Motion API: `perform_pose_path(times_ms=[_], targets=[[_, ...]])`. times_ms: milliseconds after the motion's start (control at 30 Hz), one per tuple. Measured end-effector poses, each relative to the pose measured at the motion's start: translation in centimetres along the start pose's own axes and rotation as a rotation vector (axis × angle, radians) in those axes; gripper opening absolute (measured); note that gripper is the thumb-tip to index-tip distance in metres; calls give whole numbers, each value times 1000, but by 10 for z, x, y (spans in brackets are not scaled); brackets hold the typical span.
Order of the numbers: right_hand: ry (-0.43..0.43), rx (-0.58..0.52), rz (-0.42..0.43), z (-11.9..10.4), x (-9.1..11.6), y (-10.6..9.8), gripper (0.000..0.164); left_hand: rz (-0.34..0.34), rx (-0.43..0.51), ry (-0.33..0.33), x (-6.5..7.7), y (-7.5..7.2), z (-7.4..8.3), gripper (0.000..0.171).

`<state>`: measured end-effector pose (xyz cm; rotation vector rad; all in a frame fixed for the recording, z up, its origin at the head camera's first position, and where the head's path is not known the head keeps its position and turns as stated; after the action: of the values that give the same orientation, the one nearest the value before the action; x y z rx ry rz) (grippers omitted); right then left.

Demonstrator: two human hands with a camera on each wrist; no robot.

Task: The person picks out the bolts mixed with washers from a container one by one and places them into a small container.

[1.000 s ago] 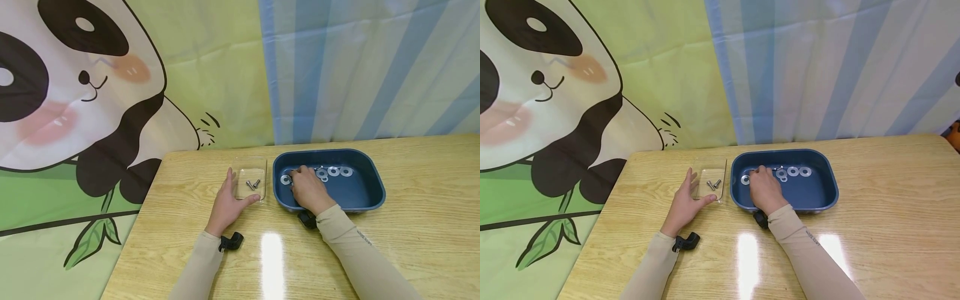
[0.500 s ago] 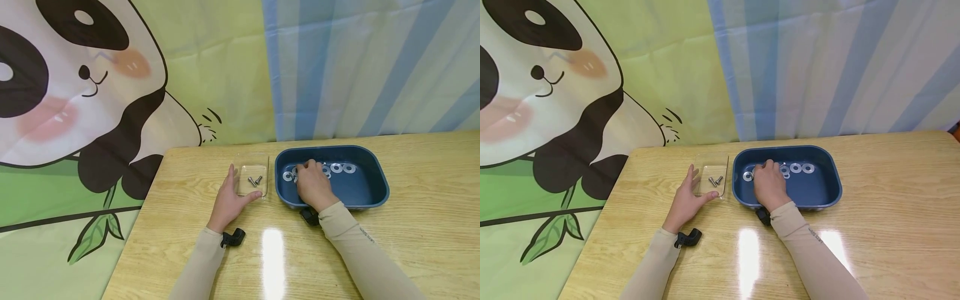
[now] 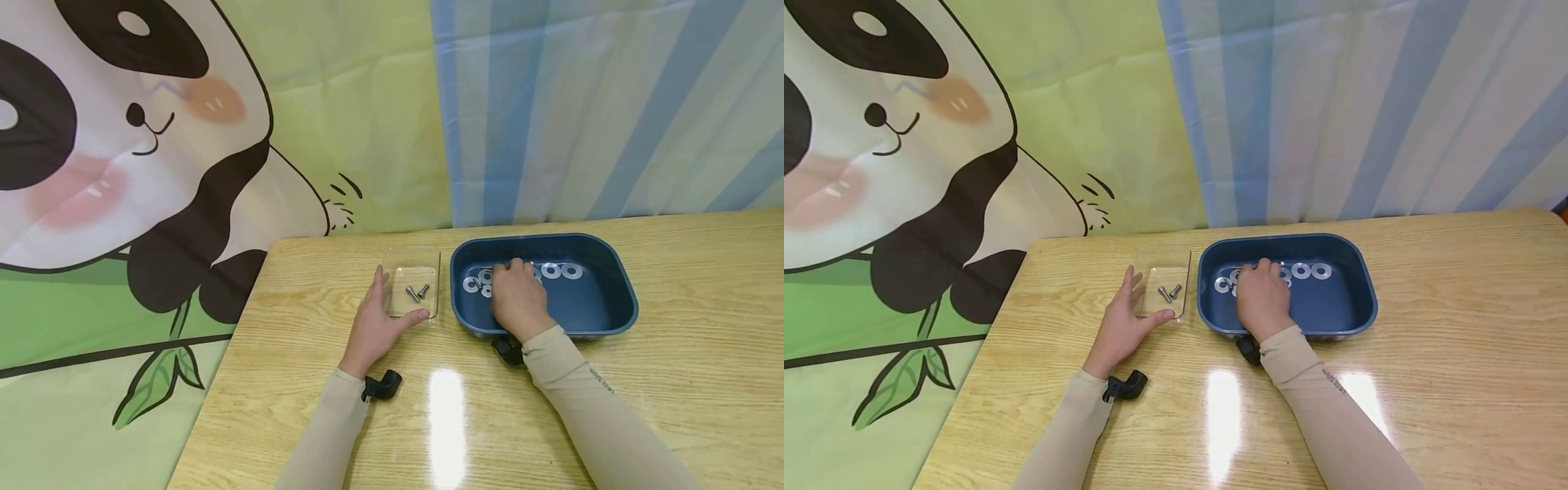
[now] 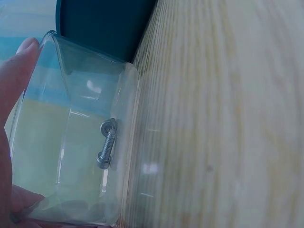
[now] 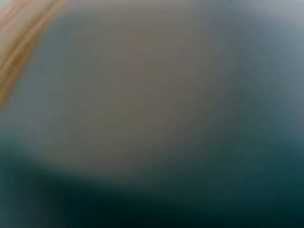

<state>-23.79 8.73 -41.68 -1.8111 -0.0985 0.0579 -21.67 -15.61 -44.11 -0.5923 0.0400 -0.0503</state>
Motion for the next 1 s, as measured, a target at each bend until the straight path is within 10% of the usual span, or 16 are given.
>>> perform_pose_path(times_ms=[1000], targets=[[31,-82,15,4,-2,-2,19,0,-22,4,-1,-1,1,130]])
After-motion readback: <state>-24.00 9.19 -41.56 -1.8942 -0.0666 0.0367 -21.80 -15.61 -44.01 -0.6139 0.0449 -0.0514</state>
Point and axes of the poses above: each hand's wrist, its own x-axis away from the middle knuckle, its own y-axis out of the palm, z = x × y, the point moved 6 cm from there along -x, towards the middle knuckle, and after that the axes turned 9 degrees about x, right-handed, at the moved point
